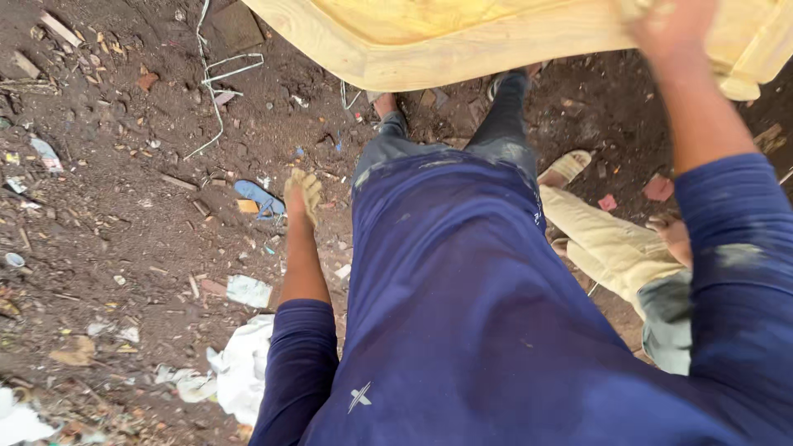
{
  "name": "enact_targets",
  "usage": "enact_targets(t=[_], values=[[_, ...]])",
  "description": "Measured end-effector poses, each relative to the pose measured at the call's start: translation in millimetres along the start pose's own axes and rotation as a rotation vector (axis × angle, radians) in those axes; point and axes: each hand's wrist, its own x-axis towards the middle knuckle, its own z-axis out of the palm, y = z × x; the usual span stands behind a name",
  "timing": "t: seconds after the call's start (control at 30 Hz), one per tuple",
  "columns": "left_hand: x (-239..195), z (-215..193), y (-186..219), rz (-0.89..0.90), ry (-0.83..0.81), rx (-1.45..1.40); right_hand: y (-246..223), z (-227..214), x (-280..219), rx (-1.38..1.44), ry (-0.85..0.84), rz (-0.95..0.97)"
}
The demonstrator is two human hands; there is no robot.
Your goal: The person sands a wooden headboard with carved designs using a sanding block. They move the block across the surface, focusing on the carved areas and edges.
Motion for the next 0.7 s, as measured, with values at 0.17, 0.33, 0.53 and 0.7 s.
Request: enact_targets(t=[0.17,0.33,0.53,0.7], values=[[-10.4,36.8,25.1,0.412,0.093,0.098,20.3,-62.7,21.4,-0.178,-0.116,-0.102],[1.9,-15.2,-44.0,0.319,-0.137,-0.03,-83.5,-25.5,40.5,-0.095,-0.063,0.067],[-37.2,-125.6,-144.9,-0.254,0.308,-0.207,-222.7,-1.0,79.1,0.078,0.104,0.012],[-49.3,-134.0,-174.5,-0.36,0.367,-0.456,-393.2,45.4,104.2,0.322,-0.219,-0.111]])
